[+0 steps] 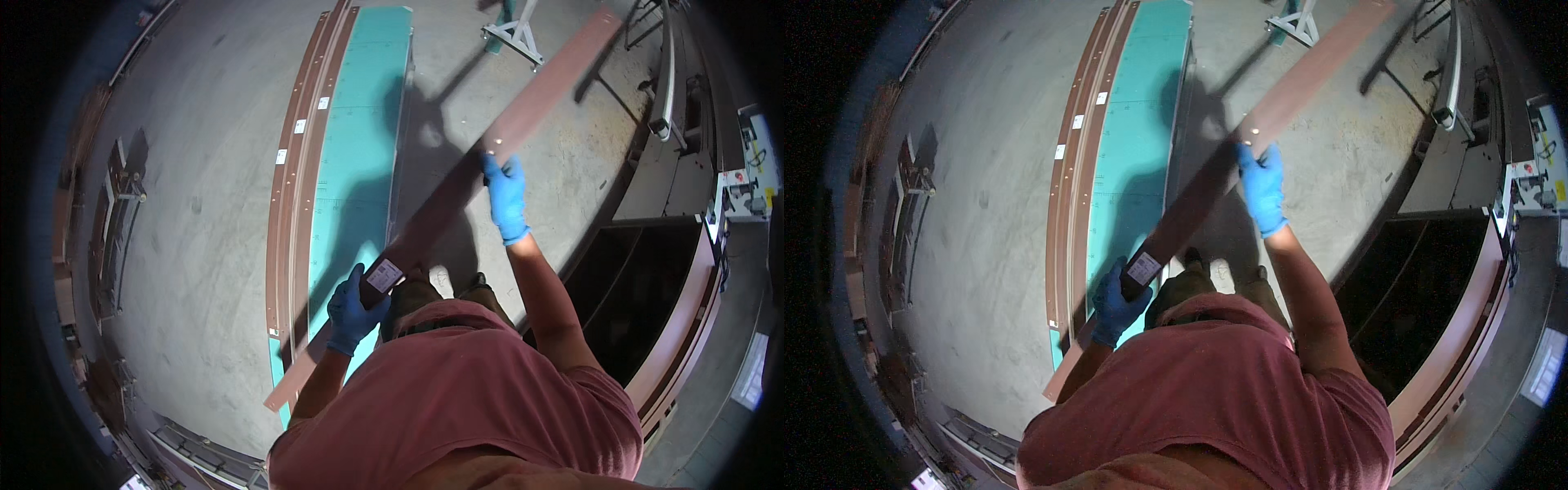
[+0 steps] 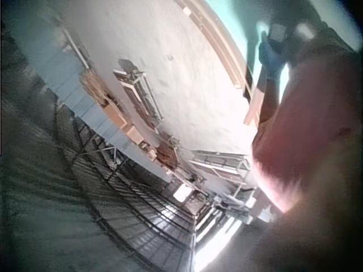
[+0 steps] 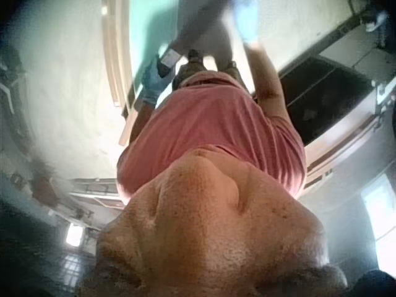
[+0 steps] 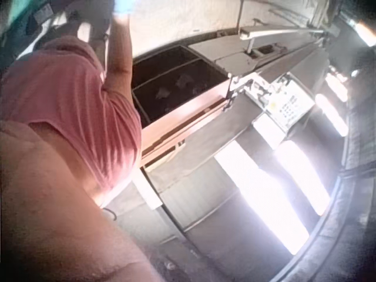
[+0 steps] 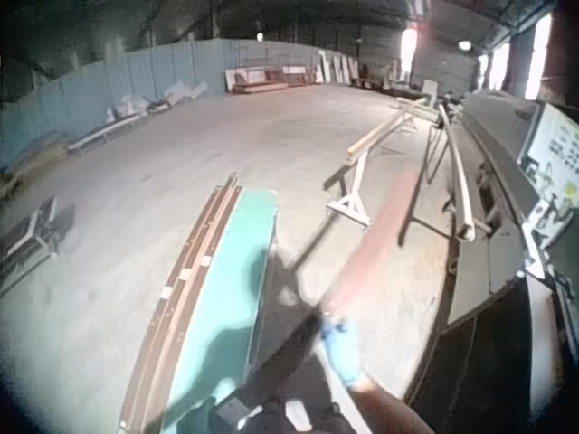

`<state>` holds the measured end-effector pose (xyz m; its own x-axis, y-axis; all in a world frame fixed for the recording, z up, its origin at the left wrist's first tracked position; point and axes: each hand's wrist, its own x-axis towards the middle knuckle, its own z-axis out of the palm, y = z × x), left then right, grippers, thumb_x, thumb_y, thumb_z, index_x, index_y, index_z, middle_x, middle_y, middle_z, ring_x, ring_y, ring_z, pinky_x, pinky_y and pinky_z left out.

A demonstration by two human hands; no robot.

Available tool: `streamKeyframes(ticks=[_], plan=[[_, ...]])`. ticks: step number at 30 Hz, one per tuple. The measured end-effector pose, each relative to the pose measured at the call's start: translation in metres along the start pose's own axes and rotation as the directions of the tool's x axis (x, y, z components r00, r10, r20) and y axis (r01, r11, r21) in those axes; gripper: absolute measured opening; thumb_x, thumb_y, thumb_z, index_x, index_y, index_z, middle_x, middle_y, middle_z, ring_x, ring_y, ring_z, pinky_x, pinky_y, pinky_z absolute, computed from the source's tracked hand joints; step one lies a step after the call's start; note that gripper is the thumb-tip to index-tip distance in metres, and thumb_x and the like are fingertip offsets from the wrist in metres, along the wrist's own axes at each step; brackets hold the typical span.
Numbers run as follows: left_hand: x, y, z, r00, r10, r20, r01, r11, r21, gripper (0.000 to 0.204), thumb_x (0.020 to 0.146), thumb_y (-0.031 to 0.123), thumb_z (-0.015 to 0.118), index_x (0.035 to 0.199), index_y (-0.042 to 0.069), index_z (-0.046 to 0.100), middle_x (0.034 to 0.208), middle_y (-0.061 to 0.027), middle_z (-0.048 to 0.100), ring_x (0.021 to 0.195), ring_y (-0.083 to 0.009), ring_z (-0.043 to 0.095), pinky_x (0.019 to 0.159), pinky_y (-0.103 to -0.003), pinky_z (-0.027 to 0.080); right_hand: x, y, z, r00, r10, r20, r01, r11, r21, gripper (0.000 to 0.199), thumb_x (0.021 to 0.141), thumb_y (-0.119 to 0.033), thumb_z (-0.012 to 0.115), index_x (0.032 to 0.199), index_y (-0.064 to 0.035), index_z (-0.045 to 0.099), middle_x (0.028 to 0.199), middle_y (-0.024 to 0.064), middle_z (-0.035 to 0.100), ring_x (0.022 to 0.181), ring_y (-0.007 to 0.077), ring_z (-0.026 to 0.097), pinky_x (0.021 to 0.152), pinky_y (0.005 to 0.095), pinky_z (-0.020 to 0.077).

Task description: The person repeatedly picks up long brown wood planks from a stack and places them onto a large teal work surface. The person aligns the planks along the edge of the surface and then returns to the stack to retrieve more planks, repeating this process throughout the clip.

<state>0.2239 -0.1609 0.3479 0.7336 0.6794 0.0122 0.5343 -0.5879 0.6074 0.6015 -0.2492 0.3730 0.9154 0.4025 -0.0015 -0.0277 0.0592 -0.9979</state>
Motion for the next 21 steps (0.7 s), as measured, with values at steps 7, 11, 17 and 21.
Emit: streamKeyframes(ticks=[7,11,17,21], plan=[[0.092,-0.096,0.009,0.943,-0.311,-0.118,0.313,0.95,-0.004,0.083,0.08,0.042,0.085,0.147,0.005,0.054,0.115,-0.0217,0.072,0.103,-0.042,0.07,0.086,-0.053,0.057,0.084,0.127,0.194,0.865,0.317,0.388,-0.34,0.94,-0.01,0.04,0.1,-0.007,0.07,0.137,0.0031,0.06,0.11,0.01,0.071,0.092,0.0191,0.071,0.078,0.033,0.0611],[0.155,-0.15,0.034,0.891,-0.406,-0.201,0.429,0.899,0.086,0.083,0.079,0.037,0.086,0.149,0.009,0.052,0.114,-0.0198,0.071,0.105,-0.0409,0.069,0.088,-0.053,0.057,0.131,0.174,0.287,0.817,0.428,0.386,-0.402,0.903,-0.151,0.029,0.098,-0.012,0.074,0.123,0.0021,0.067,0.102,0.0103,0.072,0.086,0.0195,0.071,0.072,0.0348,0.0609],[0.265,-0.218,0.071,0.847,-0.509,-0.155,0.524,0.847,0.085,0.086,0.079,0.042,0.083,0.151,0.008,0.049,0.112,-0.0233,0.071,0.1,-0.0444,0.069,0.083,-0.058,0.057,0.206,0.293,0.384,0.783,0.406,0.471,-0.178,0.872,-0.456,0.019,0.094,-0.017,0.075,0.1,0.0002,0.071,0.089,0.0097,0.073,0.078,0.0197,0.07,0.064,0.0369,0.0557],[0.326,-0.255,0.1,0.818,-0.556,-0.144,0.571,0.816,0.092,0.087,0.08,0.044,0.081,0.151,0.008,0.048,0.107,-0.0234,0.071,0.097,-0.0449,0.069,0.08,-0.059,0.057,0.25,0.366,0.428,0.78,0.38,0.496,-0.133,0.877,-0.463,0.019,0.088,-0.012,0.068,0.1,0.0017,0.073,0.094,0.0147,0.076,0.089,0.0245,0.073,0.078,0.0401,0.0566]])
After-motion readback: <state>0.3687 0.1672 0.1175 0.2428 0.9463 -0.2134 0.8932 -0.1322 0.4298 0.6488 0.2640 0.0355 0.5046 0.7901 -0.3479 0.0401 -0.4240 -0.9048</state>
